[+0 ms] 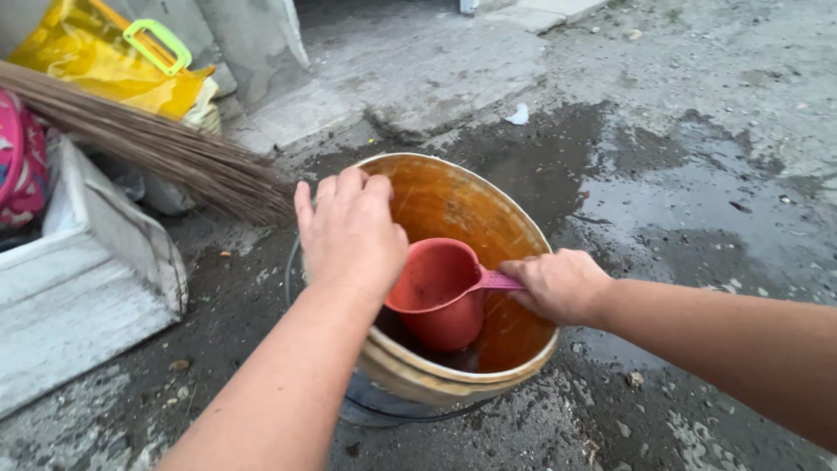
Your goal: The person operates a manual hand pump to draw water into a bucket and then uses a dipper to scoop water from the bucket.
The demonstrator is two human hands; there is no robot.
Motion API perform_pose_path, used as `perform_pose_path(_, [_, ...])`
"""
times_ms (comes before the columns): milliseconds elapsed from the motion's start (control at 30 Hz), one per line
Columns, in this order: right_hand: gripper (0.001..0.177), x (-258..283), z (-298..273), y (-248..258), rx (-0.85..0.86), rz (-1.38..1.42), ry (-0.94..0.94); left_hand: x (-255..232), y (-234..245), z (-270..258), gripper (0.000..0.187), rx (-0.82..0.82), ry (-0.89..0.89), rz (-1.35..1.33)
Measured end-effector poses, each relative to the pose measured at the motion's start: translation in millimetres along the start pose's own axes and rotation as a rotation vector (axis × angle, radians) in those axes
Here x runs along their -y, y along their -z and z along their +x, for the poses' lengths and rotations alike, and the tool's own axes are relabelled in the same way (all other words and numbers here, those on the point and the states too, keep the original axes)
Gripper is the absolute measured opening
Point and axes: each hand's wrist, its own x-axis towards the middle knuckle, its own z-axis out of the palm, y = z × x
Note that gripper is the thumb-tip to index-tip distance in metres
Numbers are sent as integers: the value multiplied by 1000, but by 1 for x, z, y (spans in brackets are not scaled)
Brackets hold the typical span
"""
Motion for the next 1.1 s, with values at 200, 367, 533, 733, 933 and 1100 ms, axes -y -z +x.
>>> perform_pose_path(200, [40,-27,3,-33,105,48,-148,-27,-8,13,31,102,-99,-40])
perform_pose_path(367, [27,-38,53,-52,305,38,-138,-44,-17,15,31,103,-146,-84])
perform_pose_path(533, [32,-20,71,-65,914,887,-350,-50,-20,14,29,85,-199,-84])
perform_pose_path(733, [29,8,70,-97,785,747,-348,-74,-23,13,27,75,-223,-74])
perform_pose_path(933, [36,33,26,-65,127,474,-413,-89,-32,13,25,82,-261,-109])
perform_pose_path(1100, [30,10,-12,-47,-126,426,-382,-91,-38,18,30,156,-279,-68])
